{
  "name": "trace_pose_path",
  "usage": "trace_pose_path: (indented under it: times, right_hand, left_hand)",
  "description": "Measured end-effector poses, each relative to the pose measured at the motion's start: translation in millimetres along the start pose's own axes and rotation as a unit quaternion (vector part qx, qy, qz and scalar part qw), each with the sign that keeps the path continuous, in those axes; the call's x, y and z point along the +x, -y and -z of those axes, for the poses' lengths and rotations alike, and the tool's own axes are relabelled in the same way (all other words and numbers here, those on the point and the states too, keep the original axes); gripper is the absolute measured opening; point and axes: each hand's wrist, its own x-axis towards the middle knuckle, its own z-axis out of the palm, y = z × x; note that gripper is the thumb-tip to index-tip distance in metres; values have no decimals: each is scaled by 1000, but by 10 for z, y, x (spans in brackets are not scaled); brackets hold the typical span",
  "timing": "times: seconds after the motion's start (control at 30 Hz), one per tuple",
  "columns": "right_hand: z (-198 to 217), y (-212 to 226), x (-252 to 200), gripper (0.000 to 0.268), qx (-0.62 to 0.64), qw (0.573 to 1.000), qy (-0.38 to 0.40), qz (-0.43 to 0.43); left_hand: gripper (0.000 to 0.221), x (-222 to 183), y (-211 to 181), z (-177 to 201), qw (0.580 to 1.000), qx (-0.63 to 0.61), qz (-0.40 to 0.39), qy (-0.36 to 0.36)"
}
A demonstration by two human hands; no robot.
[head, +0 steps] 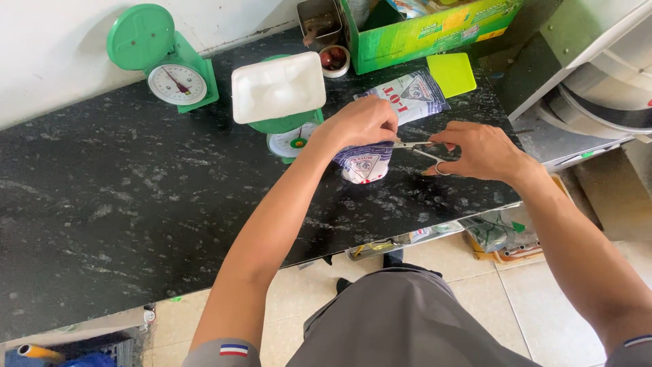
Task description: The person is weighing various powdered ingredients from plastic bags using a mechanical scale in a bakery.
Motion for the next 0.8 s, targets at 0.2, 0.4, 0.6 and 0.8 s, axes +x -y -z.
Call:
trace_pose_path:
  times: [0.2,0.4,0.6,0.8]
  right_hand:
    - [-62,-72,15,56,-5,1000,15,-1]
    - [-177,-129,0,49,53,998,-13,41]
    - [-328,-127,-11,46,111,993,-18,31]
    - [-423,-66,10,45,148,989,-13,-16]
  left_hand:
    - [14,0,-29,15,1000,0,12,1]
    - [13,6,16,-7,1000,-7,1,-5]
    - [13,6,0,-2,1000,-12,13,-4]
    - [13,18,5,-10,1000,-4,6,-7]
